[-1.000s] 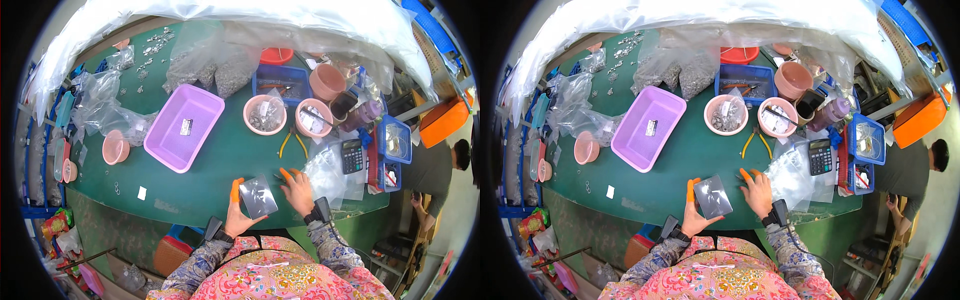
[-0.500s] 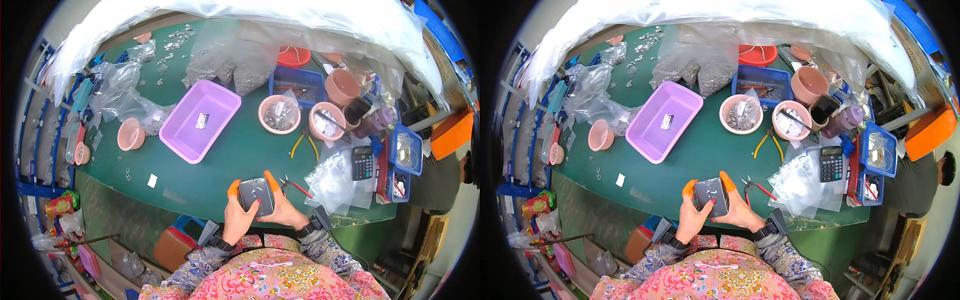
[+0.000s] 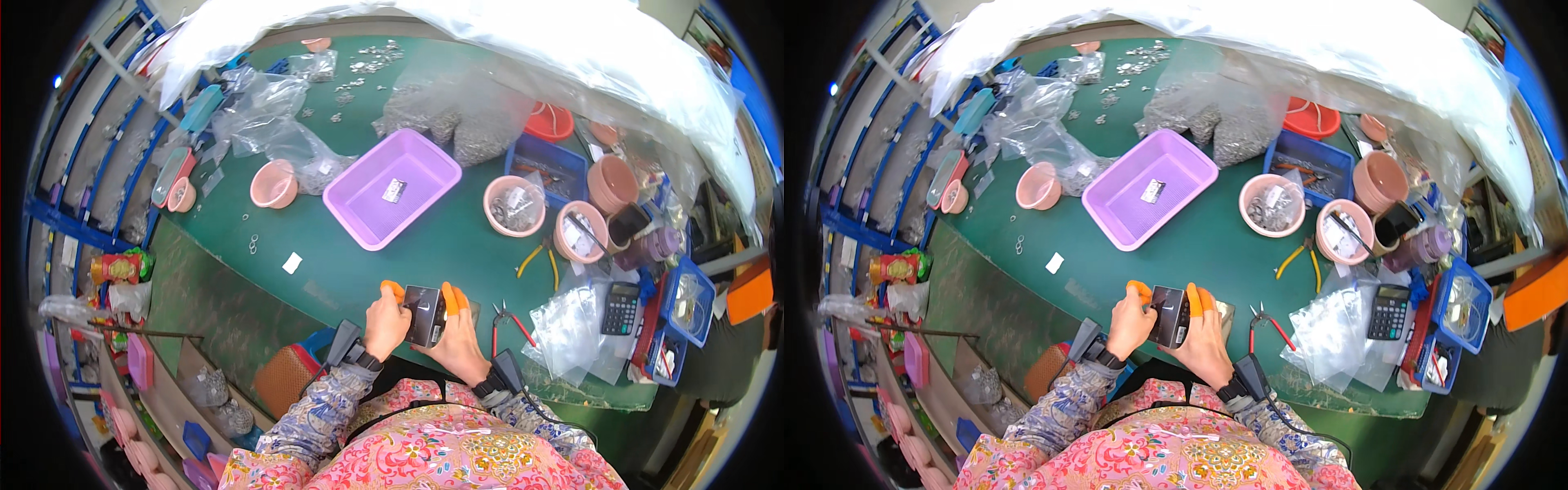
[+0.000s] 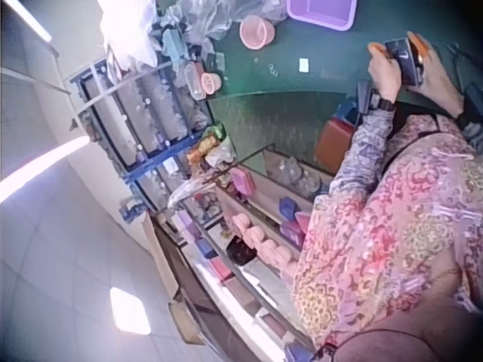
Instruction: The recorder gathers metal ring parts into a small plastic bag and then inspects a black device box.
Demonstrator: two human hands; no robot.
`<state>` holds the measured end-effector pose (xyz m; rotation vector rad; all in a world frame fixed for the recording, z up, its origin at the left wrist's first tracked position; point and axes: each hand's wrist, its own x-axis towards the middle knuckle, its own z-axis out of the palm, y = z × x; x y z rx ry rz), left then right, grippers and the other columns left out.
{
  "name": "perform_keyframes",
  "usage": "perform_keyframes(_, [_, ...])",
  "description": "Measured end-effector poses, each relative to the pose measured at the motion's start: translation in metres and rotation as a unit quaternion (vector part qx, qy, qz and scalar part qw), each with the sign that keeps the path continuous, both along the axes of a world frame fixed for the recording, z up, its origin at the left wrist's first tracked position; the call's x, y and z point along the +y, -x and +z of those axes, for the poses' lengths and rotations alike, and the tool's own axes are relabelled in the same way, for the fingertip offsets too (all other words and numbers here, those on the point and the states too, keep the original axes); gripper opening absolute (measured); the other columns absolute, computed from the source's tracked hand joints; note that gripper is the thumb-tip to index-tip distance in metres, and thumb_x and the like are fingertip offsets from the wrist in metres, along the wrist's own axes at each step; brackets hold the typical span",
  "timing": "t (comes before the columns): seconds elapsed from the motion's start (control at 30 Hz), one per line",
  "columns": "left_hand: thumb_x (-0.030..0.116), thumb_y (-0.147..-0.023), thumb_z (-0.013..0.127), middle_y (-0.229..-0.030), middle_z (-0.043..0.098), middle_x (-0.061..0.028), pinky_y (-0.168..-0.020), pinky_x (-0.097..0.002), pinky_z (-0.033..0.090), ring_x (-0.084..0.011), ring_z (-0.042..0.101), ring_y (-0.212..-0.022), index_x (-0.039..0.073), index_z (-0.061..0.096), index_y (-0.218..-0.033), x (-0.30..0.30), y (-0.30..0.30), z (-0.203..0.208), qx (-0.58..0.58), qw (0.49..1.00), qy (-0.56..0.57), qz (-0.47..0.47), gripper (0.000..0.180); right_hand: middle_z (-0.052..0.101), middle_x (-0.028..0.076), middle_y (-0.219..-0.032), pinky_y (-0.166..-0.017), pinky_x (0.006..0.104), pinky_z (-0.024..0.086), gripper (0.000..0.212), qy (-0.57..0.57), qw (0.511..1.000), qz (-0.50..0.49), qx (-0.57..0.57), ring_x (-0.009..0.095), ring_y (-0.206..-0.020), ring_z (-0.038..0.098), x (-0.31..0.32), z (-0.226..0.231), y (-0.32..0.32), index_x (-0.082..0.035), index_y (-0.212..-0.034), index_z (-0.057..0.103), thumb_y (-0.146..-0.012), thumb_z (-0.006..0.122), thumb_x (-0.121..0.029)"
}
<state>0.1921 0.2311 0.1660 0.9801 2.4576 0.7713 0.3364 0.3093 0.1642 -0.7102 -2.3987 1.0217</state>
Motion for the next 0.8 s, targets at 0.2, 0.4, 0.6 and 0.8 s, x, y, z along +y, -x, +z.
perform_keyframes(0.2, [0.006, -0.087, 0.054, -0.09, 0.065, -0.024, -0.071, -0.0506, 0.051, -0.043, 0.063, -0.079, 0.002, 0.053, -0.119, -0.004, -0.008, -0.011, 0.021, 0.996, -0.092, -0.007, 0.032, 0.031, 0.029, -0.137, -0.107, 0.0512, 0.031, 0.122, -0.003, 1.0, 0.01, -0.012, 0.046, -0.129, 0.032, 0.003, -0.003, 0.001, 0.006, -0.144, 0.019, -0.05, 0.092, -0.025])
perform_keyframes(0.4, [0.01, -0.093, 0.052, -0.093, 0.065, -0.0243, -0.069, -0.0463, 0.052, -0.0424, 0.062, -0.083, 0.0, 0.06, -0.11, 0.007, -0.009, -0.025, 0.065, 0.989, -0.133, -0.026, 0.022, 0.031, 0.026, -0.14, -0.106, 0.0448, 0.036, 0.125, 0.029, 0.999, 0.029, -0.025, 0.042, -0.13, 0.035, 0.013, 0.0, -0.013, 0.002, -0.146, 0.017, -0.051, 0.093, -0.027])
perform_keyframes(0.6, [0.013, -0.095, 0.051, -0.067, 0.065, -0.0108, -0.044, -0.0293, 0.048, -0.0163, 0.06, -0.051, 0.003, 0.067, -0.095, 0.04, 0.017, -0.039, -0.313, 0.918, -0.17, 0.176, 0.019, 0.032, 0.022, -0.144, -0.109, 0.0421, 0.036, 0.117, 0.123, 0.99, 0.069, -0.009, 0.036, -0.132, 0.039, 0.032, -0.009, -0.057, -0.001, -0.146, 0.021, -0.056, 0.092, -0.022])
perform_keyframes(0.8, [0.015, -0.098, 0.048, -0.07, 0.067, -0.0094, -0.039, -0.0282, 0.046, -0.0135, 0.058, -0.046, -0.001, 0.064, -0.1, 0.029, 0.005, -0.1, -0.405, 0.857, -0.199, 0.249, 0.023, 0.031, 0.012, -0.15, -0.111, 0.0392, 0.033, 0.099, 0.372, 0.928, 0.032, 0.009, 0.024, -0.135, 0.038, 0.049, -0.028, -0.123, -0.006, -0.15, 0.019, -0.072, 0.079, -0.001])
